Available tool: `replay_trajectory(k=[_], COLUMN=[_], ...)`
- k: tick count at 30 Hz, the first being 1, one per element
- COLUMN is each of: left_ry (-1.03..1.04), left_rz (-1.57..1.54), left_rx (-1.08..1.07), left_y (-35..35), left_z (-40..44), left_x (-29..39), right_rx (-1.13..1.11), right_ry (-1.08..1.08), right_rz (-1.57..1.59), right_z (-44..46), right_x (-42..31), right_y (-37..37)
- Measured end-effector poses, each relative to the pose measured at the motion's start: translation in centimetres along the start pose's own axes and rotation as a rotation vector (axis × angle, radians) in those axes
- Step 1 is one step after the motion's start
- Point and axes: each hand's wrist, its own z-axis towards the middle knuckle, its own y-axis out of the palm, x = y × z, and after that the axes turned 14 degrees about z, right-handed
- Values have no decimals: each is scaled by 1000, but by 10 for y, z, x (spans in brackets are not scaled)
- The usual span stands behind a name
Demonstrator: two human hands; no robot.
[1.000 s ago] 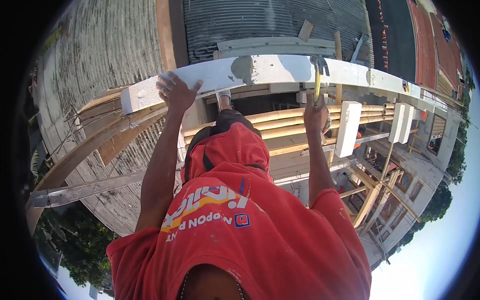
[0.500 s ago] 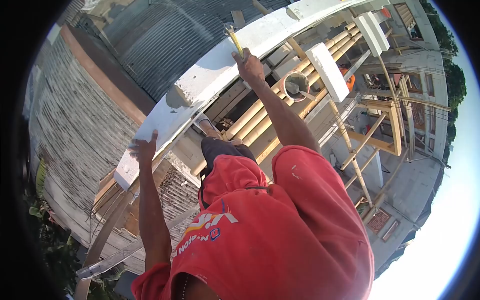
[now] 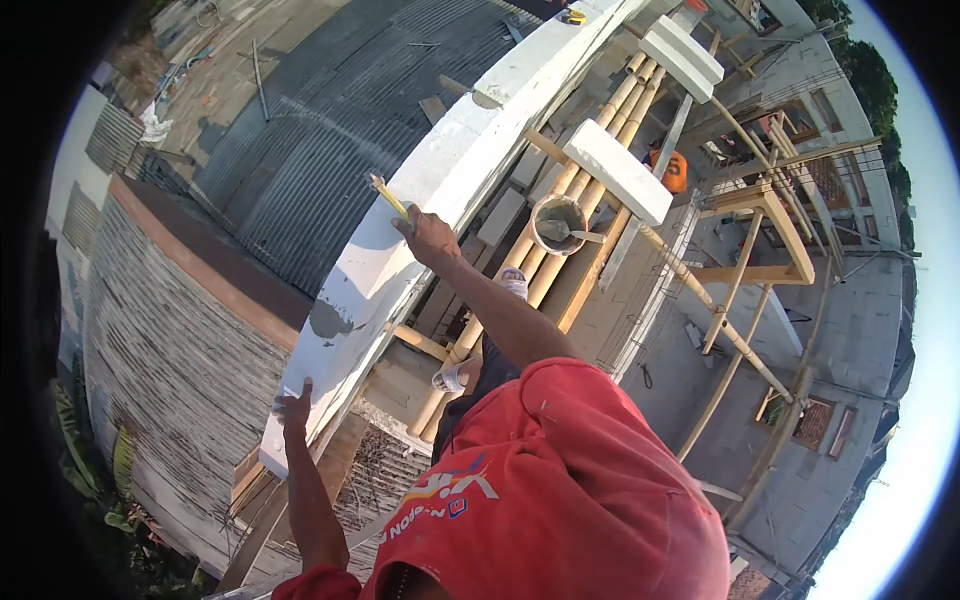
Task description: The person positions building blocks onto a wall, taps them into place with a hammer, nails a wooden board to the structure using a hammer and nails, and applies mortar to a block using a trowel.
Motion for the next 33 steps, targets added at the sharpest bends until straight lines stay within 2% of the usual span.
replay_trajectory(k=[4,5,6,7,8,9,12,14,16,18,20,22,24,26,27,30,33], left_ry=[36,85,125,82,110,101,126,154,121,176,172,92,115,121,25,190,180], left_rz=[106,14,-58,-30,-82,-147,-179,-170,-165,-158,-138,-70,-108,-176,-195,-243,-227], left_rx=[-30,18,-111,-61,-19,-56,-74,-47,-19,-35,-30,-21,-20,-46,-41,-47,28], left_y=[-2,11,2,-8,-3,-12,-31,-37,-30,-37,-37,-22,-21,-21,-18,-36,-36], left_z=[18,41,37,17,34,22,-9,-23,-22,-29,-26,-3,-8,-11,-13,-43,-45], left_x=[-11,-27,-30,-20,-28,-21,-19,-11,-12,-6,-2,-32,-34,-35,-34,-11,-17], right_rx=[-73,-95,-123,-123,-126,-130,-34,44,26,-70,-104,-115,12,27,44,131,170], right_ry=[-11,-48,-83,-106,-125,-142,-290,-471,-516,-396,-125,136,388,512,562,671,740], right_rz=[109,158,207,221,239,264,275,258,350,367,225,98,175,169,164,210,204], right_z=[0,1,4,5,1,-1,-22,-34,-30,-38,-52,-66,-86,-109,-113,-133,-122], right_x=[8,13,20,25,24,22,34,60,96,116,144,172,188,223,242,290,307], right_y=[-9,-13,-18,-31,-45,-59,-117,-156,-182,-219,-245,-256,-257,-251,-246,-230,-220])
